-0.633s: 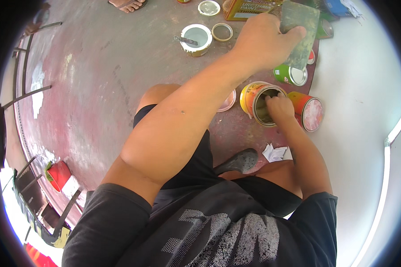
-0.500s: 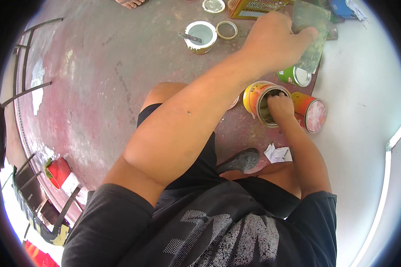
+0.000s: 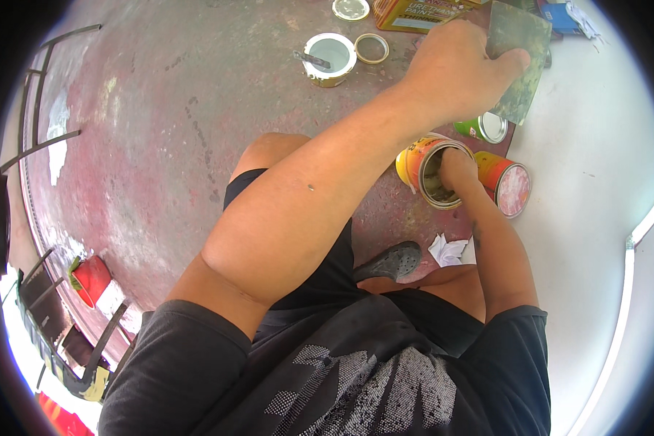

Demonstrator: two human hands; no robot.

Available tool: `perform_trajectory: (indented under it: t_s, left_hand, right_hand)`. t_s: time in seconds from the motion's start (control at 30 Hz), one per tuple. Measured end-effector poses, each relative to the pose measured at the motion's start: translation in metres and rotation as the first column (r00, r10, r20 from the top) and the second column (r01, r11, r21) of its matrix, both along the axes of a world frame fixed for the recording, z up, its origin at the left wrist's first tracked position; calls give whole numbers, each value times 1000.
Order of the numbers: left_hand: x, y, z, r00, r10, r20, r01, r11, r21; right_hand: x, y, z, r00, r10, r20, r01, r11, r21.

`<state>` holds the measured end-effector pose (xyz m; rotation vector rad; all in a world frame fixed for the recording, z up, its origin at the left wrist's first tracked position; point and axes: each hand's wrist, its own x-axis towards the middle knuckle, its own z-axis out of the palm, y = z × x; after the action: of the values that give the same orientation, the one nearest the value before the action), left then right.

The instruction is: The person mixes yellow body filler on a metal plate using a putty knife, then applies the filler to a white car bumper mounted on a stand. The person spreads the filler over a specific area of the bumper surface.

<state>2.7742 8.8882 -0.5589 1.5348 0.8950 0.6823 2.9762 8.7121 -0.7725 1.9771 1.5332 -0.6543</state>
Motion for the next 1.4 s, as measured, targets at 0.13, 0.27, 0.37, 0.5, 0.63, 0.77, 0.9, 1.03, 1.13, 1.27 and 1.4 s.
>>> perform_trajectory:
  t_s: [0.13,0.27,0.37,0.5,0.63,0.77,0.9,1.03,1.13,1.27,1.4]
  left_hand:
    - [0,1,0,1000,2,3,-2,1000,18]
    - [1,-1,3,999,10,44,-8,999,-37]
    - [2,-4,4,998,30,54,-28,999,-45]
    - [6,-2,-1,999,48,7,-49,998,27]
    - [8,-1,-4,994,84,75,-84,996,-10]
    - [5,0,2,999,25,49,-21,997,-70]
    - [8,2,-5,993,60,99,-54,996,-64]
    - [17,4,-12,994,67,81,-59,994,-94]
    - [19,-2,-5,996,71,51,-67,996,-66]
    - [18,-2,-5,993,58,103,-51,996,-72]
    - [19,0,-5,988,60,143,-47,995,-89]
  right_hand:
    - [1,-5,-7,998,-2,55,1,1000,13]
    - [3,-13,-13,996,-91,22,90,995,44]
    - [4,-19,-12,989,-150,-3,149,981,124]
    - [-3,-24,-1,944,-325,-54,329,925,188]
    - [-16,-30,14,908,-406,-98,417,872,257]
    - [-23,-47,33,897,-431,-101,439,838,323]
    - [-36,-45,70,978,-209,-14,203,931,304]
    - [-29,-37,56,993,80,85,-100,959,266]
    - [-29,-26,41,987,77,144,-102,980,171]
    - [-32,-13,30,987,-134,93,129,990,63]
    - [-22,-16,13,926,-377,-19,377,920,108]
